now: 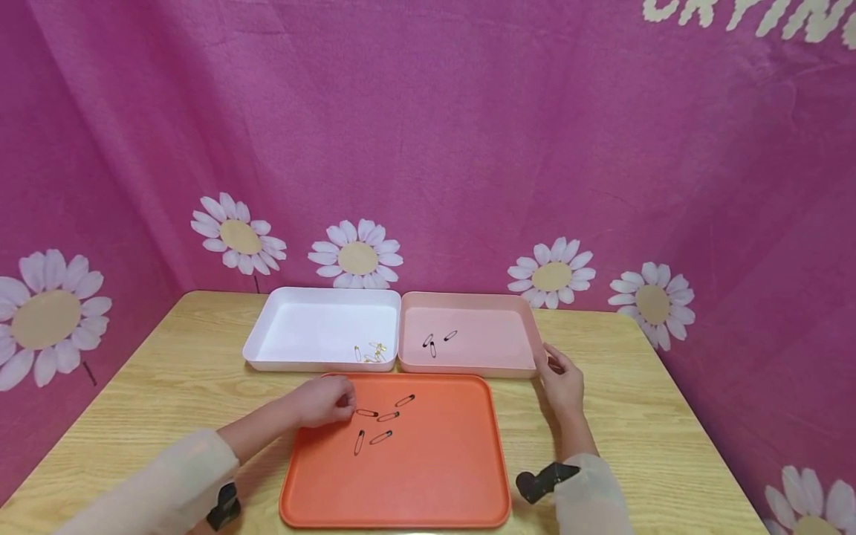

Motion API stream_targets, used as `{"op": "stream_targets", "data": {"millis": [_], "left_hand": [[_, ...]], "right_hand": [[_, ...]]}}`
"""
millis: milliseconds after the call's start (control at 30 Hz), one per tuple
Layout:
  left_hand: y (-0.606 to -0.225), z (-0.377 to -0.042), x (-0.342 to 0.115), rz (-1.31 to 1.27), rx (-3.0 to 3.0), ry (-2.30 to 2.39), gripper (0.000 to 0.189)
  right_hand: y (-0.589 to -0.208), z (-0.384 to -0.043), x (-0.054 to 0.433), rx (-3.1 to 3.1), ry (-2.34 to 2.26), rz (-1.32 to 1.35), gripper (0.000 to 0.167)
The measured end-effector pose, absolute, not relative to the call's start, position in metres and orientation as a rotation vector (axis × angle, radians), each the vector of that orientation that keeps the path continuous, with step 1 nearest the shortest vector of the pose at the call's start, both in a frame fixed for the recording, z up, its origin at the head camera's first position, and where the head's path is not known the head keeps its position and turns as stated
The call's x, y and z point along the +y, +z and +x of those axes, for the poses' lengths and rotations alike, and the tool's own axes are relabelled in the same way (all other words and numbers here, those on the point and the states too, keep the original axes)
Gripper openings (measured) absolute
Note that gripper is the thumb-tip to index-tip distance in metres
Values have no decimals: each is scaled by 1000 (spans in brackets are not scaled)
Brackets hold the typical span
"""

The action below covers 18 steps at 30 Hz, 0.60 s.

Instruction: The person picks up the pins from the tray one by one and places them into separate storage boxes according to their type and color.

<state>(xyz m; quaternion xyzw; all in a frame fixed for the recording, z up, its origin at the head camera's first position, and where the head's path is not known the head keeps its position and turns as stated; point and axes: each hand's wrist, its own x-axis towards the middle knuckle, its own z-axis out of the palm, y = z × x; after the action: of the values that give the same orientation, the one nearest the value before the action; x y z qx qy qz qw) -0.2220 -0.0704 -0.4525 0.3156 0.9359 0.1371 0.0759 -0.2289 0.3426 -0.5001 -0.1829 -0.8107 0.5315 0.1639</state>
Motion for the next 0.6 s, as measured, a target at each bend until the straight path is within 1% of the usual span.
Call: {"op": "stream_targets", "data": {"millis": [200, 400, 600], "left_hand": [[-452, -223, -68, 978, 2806, 389, 8], [-453, -224, -65, 1117, 2804, 344, 8], [-455, -228, -61, 1046, 2762, 415, 12]], "right_hand": [[-502, -230, 343, -2300, 1512, -526, 49], [-501, -230, 343, -2305, 1510, -533, 48], [-501, -230, 343, -2297, 1501, -531, 48]]}}
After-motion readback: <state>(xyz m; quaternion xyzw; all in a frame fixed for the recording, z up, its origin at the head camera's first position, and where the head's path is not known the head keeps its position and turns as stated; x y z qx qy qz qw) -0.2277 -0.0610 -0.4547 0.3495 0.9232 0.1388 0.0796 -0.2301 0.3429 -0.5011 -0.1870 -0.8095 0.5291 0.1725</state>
